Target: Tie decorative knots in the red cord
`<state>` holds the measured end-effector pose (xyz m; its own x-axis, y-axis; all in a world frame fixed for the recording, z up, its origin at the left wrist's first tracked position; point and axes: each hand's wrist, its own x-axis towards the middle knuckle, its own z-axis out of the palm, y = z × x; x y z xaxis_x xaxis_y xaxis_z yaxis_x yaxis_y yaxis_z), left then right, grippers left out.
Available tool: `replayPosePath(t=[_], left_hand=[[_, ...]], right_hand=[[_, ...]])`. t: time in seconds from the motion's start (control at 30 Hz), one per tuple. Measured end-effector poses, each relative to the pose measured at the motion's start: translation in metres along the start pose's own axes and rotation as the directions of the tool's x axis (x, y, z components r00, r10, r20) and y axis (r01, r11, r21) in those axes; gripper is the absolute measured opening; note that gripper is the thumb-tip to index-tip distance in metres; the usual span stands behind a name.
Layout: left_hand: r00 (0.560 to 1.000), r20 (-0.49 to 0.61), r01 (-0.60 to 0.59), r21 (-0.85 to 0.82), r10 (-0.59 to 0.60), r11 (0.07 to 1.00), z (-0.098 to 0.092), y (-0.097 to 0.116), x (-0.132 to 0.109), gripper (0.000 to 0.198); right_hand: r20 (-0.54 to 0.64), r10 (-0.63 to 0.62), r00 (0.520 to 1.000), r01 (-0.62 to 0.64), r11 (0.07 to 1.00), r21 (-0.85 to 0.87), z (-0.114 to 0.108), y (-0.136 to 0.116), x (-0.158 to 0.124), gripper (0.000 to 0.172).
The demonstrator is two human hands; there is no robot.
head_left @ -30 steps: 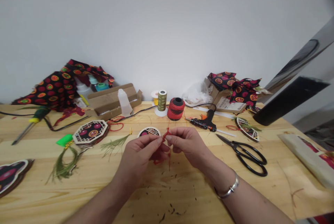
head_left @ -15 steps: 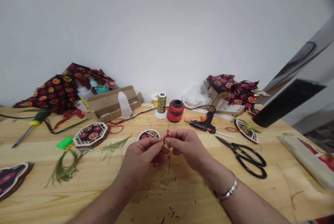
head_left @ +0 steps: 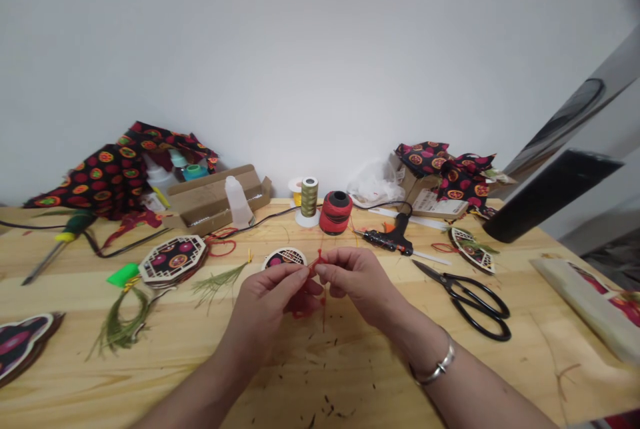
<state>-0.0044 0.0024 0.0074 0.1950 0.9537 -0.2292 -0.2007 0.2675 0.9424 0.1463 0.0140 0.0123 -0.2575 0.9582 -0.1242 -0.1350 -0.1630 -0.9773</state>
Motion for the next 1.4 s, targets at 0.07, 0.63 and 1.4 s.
replayPosePath(t=[0.07,0.63,1.4], left_hand=[[1.000,-0.001,0.007,-0.005,-0.007,1.000,0.0006,0.0003,0.0000,0.020],[0.999,-0.044,0.022,0.066,-0.019,0.998,0.0024,0.0032,-0.0013,0.019],[0.999,-0.039,0.014,0.013,-0.013,1.000,0.0034,0.0057,-0.0022,0.021]], right_hand=[[-0.011,0.001,1.000,0.000,1.000,0.007,0.0000,-0.0003,-0.0001,0.015],[-0.030,-0.018,0.999,0.017,1.000,-0.014,0.0012,0.0000,-0.0001,0.014],[-0.029,0.008,1.000,-0.007,0.999,0.046,0.0009,-0.0041,-0.0027,0.013]])
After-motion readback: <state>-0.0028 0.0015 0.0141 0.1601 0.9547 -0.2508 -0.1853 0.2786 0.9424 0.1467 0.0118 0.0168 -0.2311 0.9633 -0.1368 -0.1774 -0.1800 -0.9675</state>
